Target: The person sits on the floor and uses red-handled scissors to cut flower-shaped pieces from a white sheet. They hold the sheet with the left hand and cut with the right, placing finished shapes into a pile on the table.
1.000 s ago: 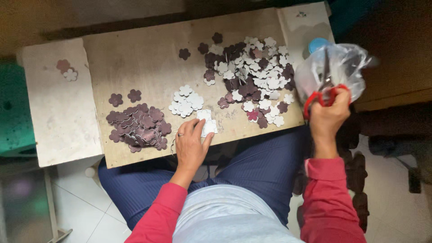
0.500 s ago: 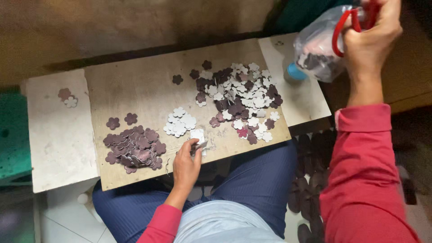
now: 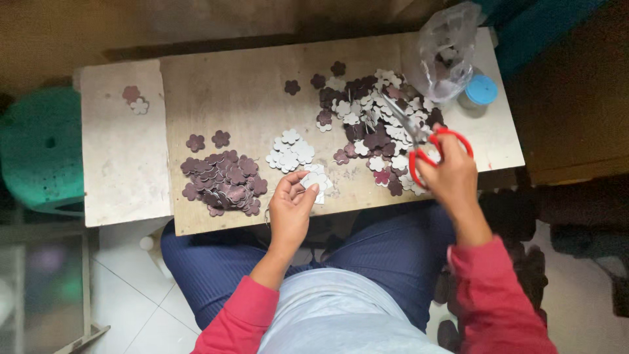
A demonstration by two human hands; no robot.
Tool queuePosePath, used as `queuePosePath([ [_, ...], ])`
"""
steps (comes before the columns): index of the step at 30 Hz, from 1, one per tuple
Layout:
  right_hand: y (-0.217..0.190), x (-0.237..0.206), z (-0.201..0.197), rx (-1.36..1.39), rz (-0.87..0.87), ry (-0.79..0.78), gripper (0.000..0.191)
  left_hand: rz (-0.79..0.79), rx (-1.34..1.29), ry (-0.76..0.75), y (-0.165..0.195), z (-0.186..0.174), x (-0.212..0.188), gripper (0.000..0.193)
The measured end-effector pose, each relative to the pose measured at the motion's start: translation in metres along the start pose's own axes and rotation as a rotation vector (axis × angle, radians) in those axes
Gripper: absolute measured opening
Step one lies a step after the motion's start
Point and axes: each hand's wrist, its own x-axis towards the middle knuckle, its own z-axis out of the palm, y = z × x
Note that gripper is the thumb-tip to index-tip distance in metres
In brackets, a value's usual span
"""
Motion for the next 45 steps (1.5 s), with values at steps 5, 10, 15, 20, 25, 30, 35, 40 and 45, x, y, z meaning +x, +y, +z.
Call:
queuePosePath([
  [5, -0.066, -0.093, 0.003, 0.785, 0.504, -0.433, 0.040, -0.023, -0.098, 0.017, 0.003, 0.004, -0.003, 0.029],
  [10, -0.102, -0.126, 0.016, 1.120, 0.459, -0.828, 0.063, -0.019, -0.212, -0.021, 0.020, 0.015, -0.017, 0.035],
  [15, -0.122, -0.116, 0.017, 1.135, 0.435, -0.789, 0.066, -0.018, -0.178, -0.007, 0.042, 0.021, -0.036, 0.047],
  [20, -0.137, -0.097, 0.010, 0.907, 0.383, -0.785, 0.049, -0.010, -0.158, 0.011, 0.054, 0.019, -0.043, 0.031],
  [25, -0.145, -0.094, 0.006, 0.938, 0.384, -0.803, 0.038, -0.021, -0.026, 0.040, 0.062, 0.013, -0.047, 0.030],
  [30, -0.145, -0.097, 0.005, 0.805, 0.323, -0.780, 0.035, -0.050, -0.015, 0.055, 0.068, 0.015, -0.048, 0.030],
  [35, -0.141, -0.099, 0.004, 0.788, 0.267, -0.754, 0.034, -0.119, -0.046, 0.069, 0.068, 0.017, -0.051, 0.031],
  [40, -0.139, -0.100, 0.005, 0.794, 0.313, -0.783, 0.032, -0.065, -0.056, 0.043, 0.063, 0.018, -0.050, 0.030],
  [45, -0.139, -0.104, 0.005, 0.854, 0.317, -0.773, 0.035, -0.056, -0.091, 0.016, 0.060, 0.016, -0.051, 0.029],
])
